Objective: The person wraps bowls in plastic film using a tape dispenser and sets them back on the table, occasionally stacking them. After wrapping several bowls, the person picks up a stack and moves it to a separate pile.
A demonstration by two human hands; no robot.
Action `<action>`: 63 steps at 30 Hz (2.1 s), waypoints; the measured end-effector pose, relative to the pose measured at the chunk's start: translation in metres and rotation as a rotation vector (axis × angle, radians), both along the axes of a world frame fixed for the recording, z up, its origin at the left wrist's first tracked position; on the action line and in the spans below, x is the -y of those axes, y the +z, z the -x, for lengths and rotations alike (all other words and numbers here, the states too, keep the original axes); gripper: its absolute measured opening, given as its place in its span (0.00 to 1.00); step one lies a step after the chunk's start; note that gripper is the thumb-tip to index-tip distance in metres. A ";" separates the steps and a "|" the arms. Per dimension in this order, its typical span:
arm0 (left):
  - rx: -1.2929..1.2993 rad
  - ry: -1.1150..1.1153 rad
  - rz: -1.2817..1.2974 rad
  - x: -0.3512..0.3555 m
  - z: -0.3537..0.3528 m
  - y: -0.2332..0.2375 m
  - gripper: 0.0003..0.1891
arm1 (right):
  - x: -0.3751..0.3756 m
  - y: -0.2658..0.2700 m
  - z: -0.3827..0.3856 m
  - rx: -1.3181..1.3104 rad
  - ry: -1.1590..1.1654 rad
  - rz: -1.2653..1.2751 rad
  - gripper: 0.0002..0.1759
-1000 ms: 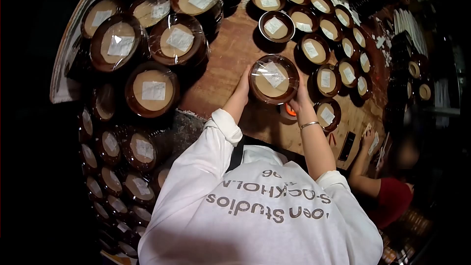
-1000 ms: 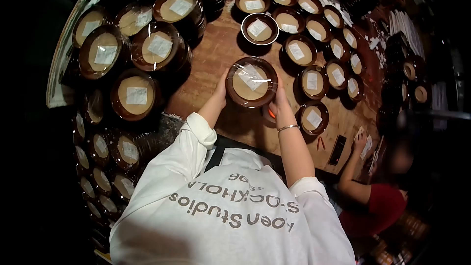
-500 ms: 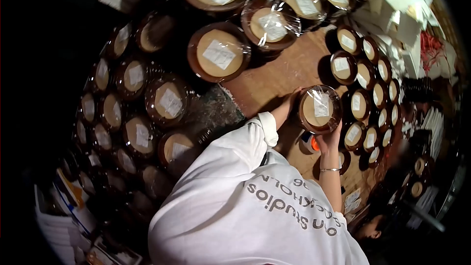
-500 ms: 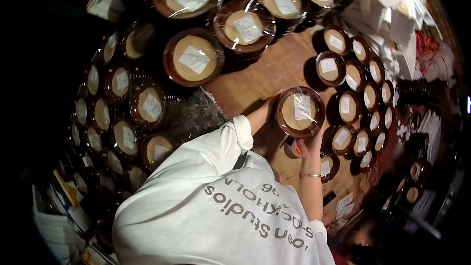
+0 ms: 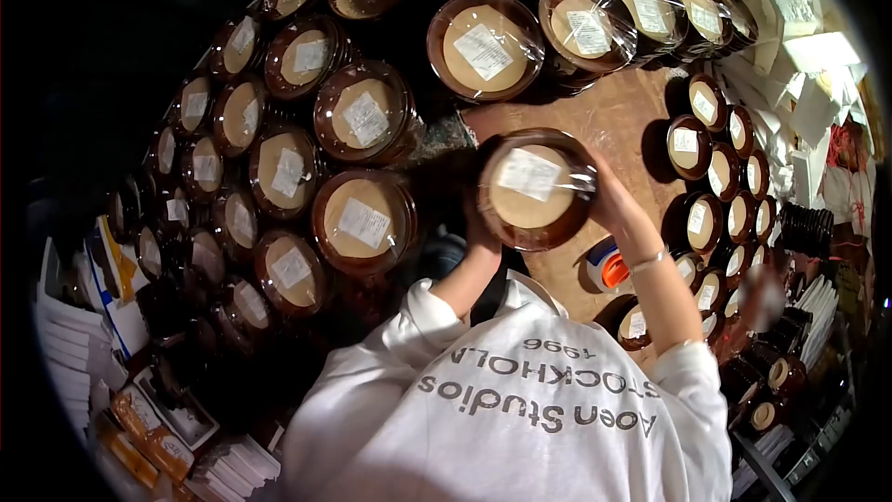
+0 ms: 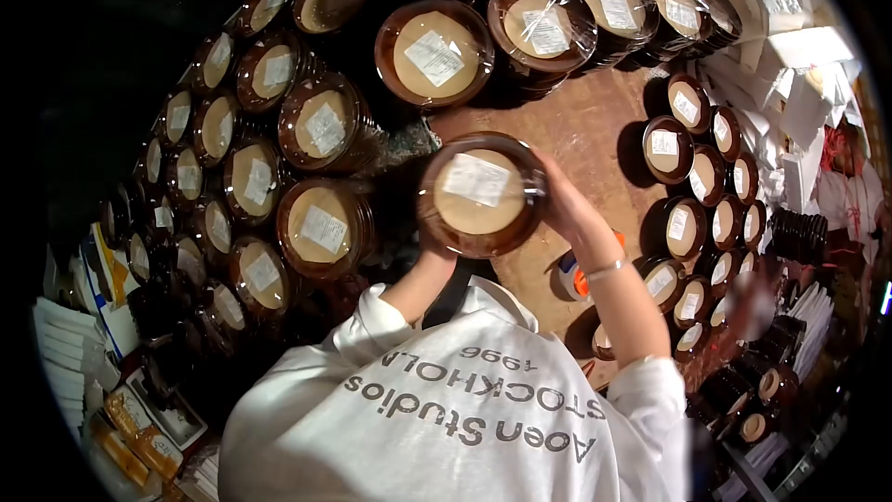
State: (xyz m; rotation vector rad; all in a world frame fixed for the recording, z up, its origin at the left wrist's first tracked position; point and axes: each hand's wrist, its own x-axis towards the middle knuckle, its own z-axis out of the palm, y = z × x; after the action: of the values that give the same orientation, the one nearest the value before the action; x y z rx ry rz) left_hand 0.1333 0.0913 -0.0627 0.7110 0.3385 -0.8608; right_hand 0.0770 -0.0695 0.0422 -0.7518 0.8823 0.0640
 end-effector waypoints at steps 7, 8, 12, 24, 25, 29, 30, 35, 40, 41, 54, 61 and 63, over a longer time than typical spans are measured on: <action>0.027 0.142 -0.030 -0.044 -0.002 0.020 0.23 | -0.021 0.004 -0.084 0.064 0.455 0.032 0.21; 0.003 0.139 -0.013 -0.047 -0.002 0.014 0.24 | -0.022 0.001 -0.091 0.087 0.478 0.083 0.22; -0.268 0.165 -0.019 -0.048 -0.006 0.020 0.26 | -0.019 -0.020 -0.114 0.086 0.596 0.084 0.23; -0.326 0.208 0.138 -0.045 -0.026 -0.009 0.22 | -0.044 -0.025 -0.093 0.174 0.189 -0.001 0.27; -0.364 0.227 0.097 -0.044 -0.029 -0.005 0.22 | -0.051 -0.023 -0.090 0.193 0.082 0.017 0.29; -0.360 0.175 0.024 -0.049 -0.020 -0.018 0.26 | -0.052 -0.031 -0.089 0.055 0.061 0.036 0.28; -0.356 0.162 0.022 -0.051 -0.018 -0.022 0.26 | -0.057 -0.031 -0.092 0.145 0.012 0.047 0.27; -0.288 0.131 -0.128 -0.058 -0.002 -0.031 0.29 | -0.059 -0.059 -0.086 0.206 -0.105 0.087 0.36; -0.380 -0.025 -0.254 -0.064 0.003 -0.024 0.29 | -0.073 -0.106 -0.083 0.334 -0.268 0.231 0.37; -0.367 -0.058 -0.300 -0.060 0.001 -0.024 0.27 | -0.078 -0.121 -0.090 0.352 -0.239 0.244 0.37; 0.052 -0.899 -0.256 0.013 0.053 -0.008 0.12 | -0.089 -0.080 0.113 0.129 -0.778 -0.019 0.34; 1.225 -1.573 0.178 0.128 0.183 -0.015 0.23 | -0.159 -0.117 0.299 -0.463 -1.374 0.064 0.36; 1.519 -1.686 0.077 0.137 0.227 -0.007 0.28 | -0.160 -0.130 0.325 -0.543 -1.521 0.137 0.39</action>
State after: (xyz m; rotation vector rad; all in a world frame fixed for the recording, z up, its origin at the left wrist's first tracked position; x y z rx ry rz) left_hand -0.0935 -0.0456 -0.0695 1.3237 -1.9076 -1.5065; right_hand -0.2485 0.0908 -0.0883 -0.0127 1.7941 -1.1912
